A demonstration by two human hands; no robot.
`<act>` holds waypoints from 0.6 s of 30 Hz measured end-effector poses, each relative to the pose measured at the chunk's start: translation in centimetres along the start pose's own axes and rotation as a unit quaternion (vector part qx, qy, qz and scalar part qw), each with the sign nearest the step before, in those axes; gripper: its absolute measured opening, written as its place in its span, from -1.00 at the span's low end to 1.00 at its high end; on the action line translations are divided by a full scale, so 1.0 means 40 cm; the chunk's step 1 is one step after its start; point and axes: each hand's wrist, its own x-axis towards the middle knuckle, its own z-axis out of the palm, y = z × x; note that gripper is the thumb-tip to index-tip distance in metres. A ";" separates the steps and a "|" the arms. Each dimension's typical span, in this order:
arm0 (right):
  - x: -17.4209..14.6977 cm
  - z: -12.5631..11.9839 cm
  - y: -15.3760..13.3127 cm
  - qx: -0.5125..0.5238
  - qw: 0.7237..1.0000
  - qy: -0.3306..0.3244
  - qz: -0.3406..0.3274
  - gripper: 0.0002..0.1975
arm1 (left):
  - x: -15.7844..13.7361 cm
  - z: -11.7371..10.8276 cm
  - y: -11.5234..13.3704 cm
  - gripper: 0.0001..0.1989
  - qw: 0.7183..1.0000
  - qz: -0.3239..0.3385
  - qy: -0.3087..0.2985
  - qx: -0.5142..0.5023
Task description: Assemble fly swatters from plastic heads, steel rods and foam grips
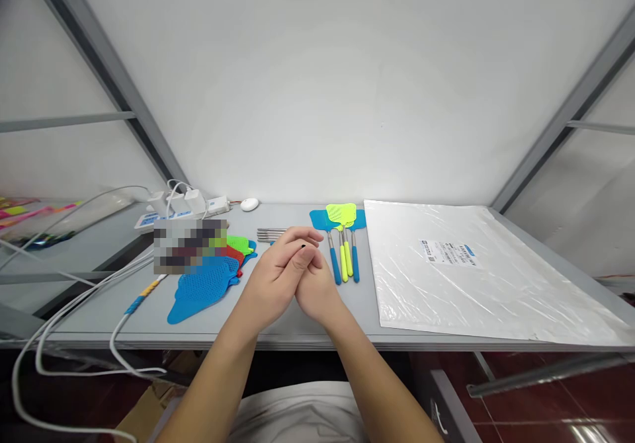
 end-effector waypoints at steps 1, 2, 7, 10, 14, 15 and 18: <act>-0.001 0.001 -0.003 0.009 1.000 -0.002 -0.001 -0.67 | -0.002 -0.003 -0.001 -0.65 1.000 0.000 -0.004 0.000; -0.001 0.001 -0.005 0.018 1.000 -0.004 -0.003 -0.68 | -0.003 -0.004 -0.002 -0.65 1.000 0.000 -0.007 -0.001; -0.001 -0.008 0.001 0.037 0.999 -0.012 -0.009 -0.70 | -0.002 0.010 -0.010 -0.66 1.000 0.010 0.009 0.004; 0.000 -0.015 0.010 0.038 0.999 -0.025 -0.009 -0.69 | -0.001 0.019 -0.018 -0.66 1.000 0.012 0.017 0.002; 0.005 -0.013 0.016 0.037 0.998 -0.053 -0.011 -0.70 | -0.003 0.013 -0.030 -0.66 1.000 0.001 0.028 0.005; 0.005 -0.010 0.016 0.037 0.998 -0.058 -0.013 -0.71 | -0.005 0.011 -0.033 -0.67 1.000 -0.001 0.029 0.003; -0.002 -0.001 0.018 0.037 0.998 -0.055 -0.015 -0.69 | -0.014 0.007 -0.037 -0.67 1.000 -0.001 0.027 -0.005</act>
